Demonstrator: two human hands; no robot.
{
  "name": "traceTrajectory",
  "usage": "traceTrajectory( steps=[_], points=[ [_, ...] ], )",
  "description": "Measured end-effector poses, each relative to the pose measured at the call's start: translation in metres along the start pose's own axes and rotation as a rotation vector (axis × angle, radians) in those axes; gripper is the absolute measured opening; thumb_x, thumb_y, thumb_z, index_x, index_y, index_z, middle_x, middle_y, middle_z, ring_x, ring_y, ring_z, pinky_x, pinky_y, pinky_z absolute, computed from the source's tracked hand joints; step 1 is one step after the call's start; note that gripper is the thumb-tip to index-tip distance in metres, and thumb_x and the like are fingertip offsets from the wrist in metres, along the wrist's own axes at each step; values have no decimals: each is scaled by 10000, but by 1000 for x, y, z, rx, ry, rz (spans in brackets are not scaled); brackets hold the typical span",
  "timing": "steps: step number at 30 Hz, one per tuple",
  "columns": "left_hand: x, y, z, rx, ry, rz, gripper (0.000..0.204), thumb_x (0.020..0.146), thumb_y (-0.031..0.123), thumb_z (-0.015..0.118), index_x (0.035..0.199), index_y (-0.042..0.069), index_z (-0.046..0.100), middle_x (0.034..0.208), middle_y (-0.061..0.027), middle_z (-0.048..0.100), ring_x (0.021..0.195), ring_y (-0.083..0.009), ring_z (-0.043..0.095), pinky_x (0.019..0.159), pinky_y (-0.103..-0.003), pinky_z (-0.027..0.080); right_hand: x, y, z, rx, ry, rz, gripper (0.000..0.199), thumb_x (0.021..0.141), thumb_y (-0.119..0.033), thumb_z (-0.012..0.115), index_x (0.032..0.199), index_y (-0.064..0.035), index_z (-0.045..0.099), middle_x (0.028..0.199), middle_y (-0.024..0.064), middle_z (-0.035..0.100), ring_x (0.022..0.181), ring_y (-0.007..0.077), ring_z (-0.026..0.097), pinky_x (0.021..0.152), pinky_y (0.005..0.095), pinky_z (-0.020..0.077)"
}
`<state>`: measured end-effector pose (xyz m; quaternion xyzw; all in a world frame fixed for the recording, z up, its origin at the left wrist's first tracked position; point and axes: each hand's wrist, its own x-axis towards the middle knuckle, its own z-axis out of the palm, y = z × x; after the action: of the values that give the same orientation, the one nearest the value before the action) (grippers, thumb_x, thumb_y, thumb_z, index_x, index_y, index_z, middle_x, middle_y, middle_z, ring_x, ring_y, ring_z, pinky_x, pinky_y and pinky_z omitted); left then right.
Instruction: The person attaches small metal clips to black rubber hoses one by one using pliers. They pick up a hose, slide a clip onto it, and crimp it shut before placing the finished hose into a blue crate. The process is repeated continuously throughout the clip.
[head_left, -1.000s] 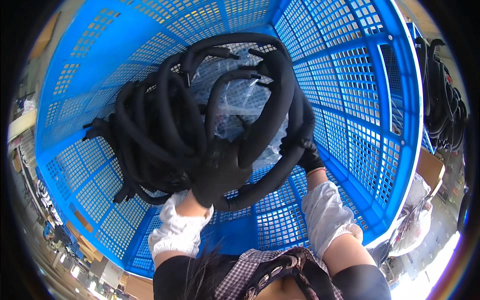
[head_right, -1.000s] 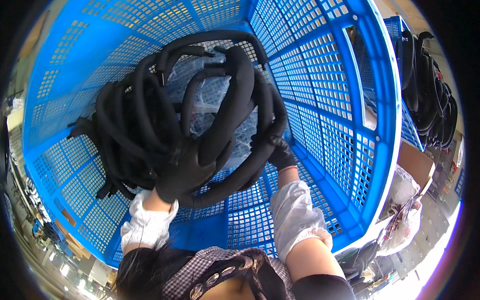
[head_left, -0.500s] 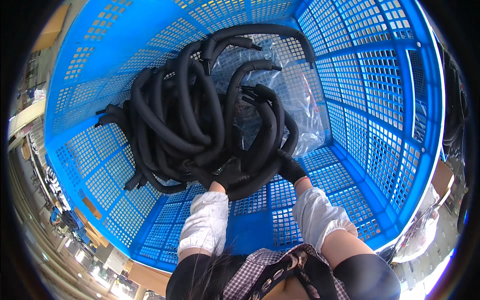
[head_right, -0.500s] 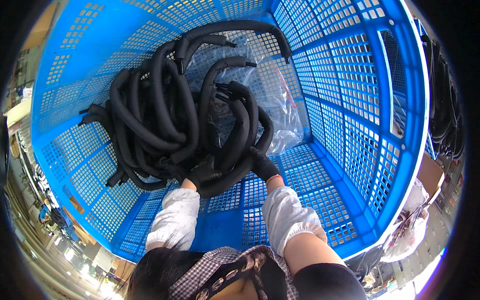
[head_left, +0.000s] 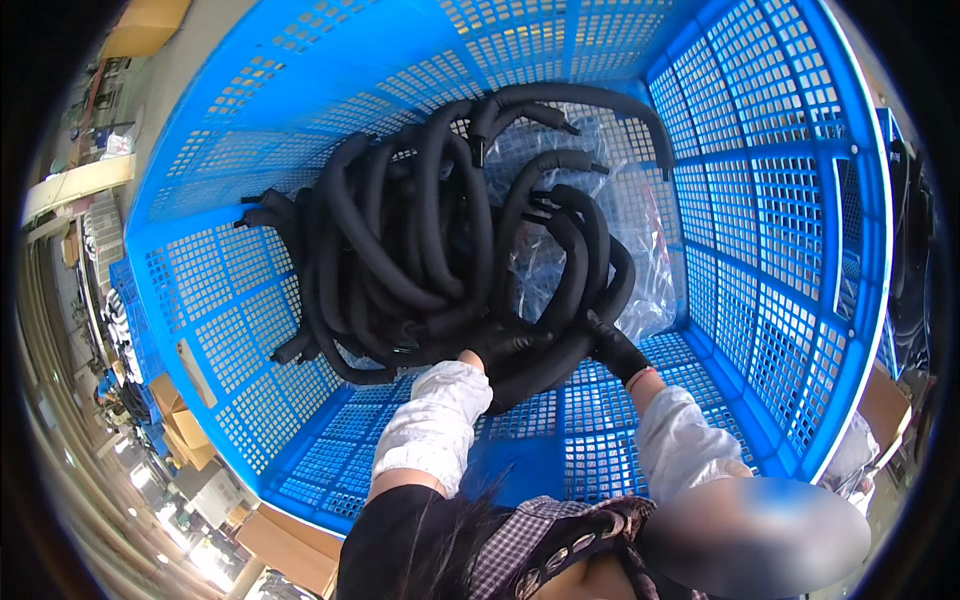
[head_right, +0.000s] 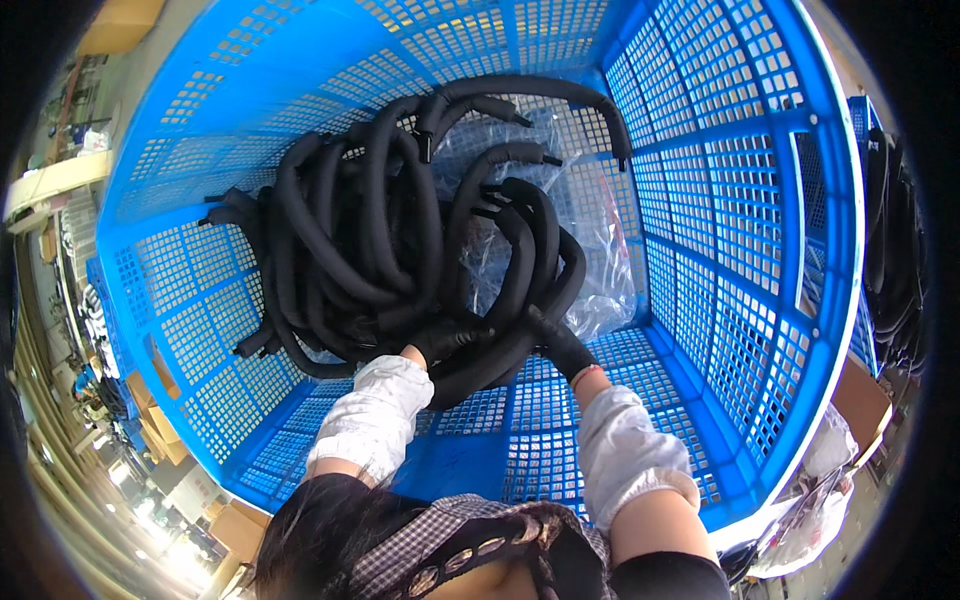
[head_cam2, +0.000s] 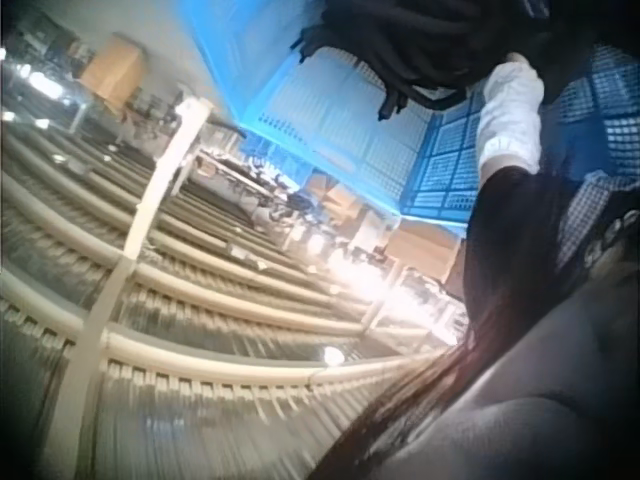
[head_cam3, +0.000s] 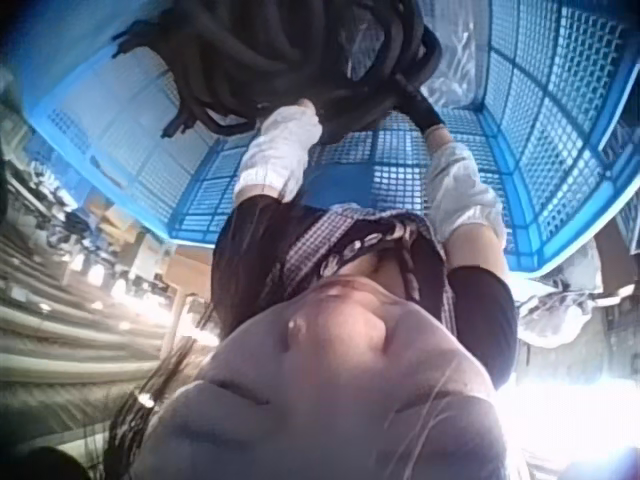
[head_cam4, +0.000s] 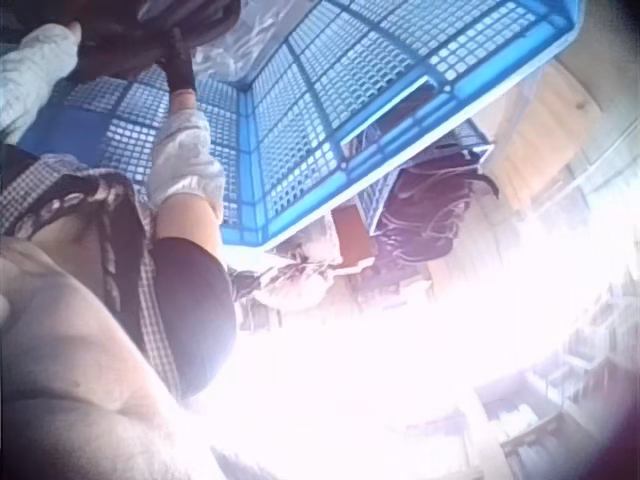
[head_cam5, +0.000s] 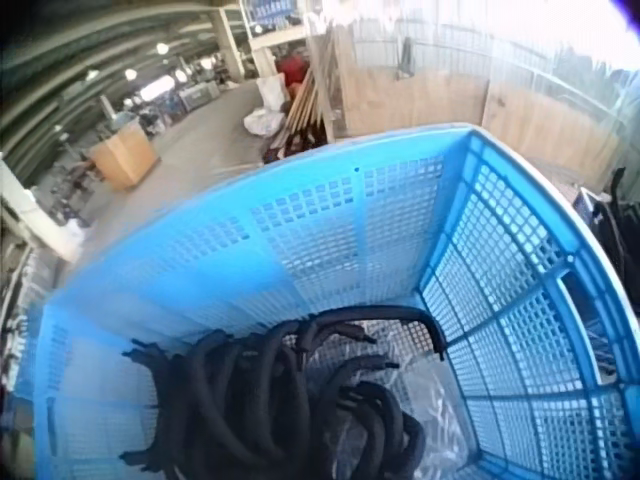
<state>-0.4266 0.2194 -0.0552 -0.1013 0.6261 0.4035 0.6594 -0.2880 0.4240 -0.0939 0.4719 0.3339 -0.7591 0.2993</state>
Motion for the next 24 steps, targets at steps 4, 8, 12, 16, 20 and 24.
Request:
traceTrajectory(
  steps=[4,8,12,16,20,24],
  points=[
    [34,-56,-5,-110,-15,165,825,810,434,764,1452,62,403,1444,-109,479,1298,-221,465,1104,-344,355,-42,-42,20,-407,-61,-284,664,931,-489,604,1408,-54,453,1364,113,529,1248,258,495,1035,349,393],
    [5,-30,11,-743,-342,61,645,938,265,645,1476,59,356,1452,-109,460,1282,-248,474,1107,-360,338,-79,-65,35,-401,-125,-489,707,933,-451,619,1426,-2,385,1354,168,506,1254,262,483,1056,368,386],
    [-48,17,25,-515,-353,315,629,955,250,617,1480,44,336,1450,-120,451,1281,-234,470,1108,-353,337,-109,-81,58,-336,-99,-611,781,905,-445,647,1462,-13,310,1421,184,419,1302,276,429,1076,379,364],
    [-130,81,41,-246,-363,557,627,958,232,602,1481,33,321,1444,-129,447,1277,-225,469,1105,-349,341,-178,-111,94,-385,-50,-896,912,826,-420,732,1494,-28,250,1497,179,304,1368,292,327,1115,403,310],
    [-196,120,73,40,-325,717,667,913,206,630,1476,29,320,1430,-132,457,1263,-231,482,1085,-352,361,-288,-121,123,-335,-40,-1074,1111,726,-450,803,1515,-28,144,1528,223,218,1415,347,232,1159,426,227],
    [-254,136,94,255,-274,906,708,868,181,657,1471,26,320,1416,-136,467,1248,-237,494,1066,-355,381,-353,-95,158,-425,131,-1414,1208,657,-530,827,1514,-15,149,1534,269,179,1442,399,160,1179,446,166]
  ],
)
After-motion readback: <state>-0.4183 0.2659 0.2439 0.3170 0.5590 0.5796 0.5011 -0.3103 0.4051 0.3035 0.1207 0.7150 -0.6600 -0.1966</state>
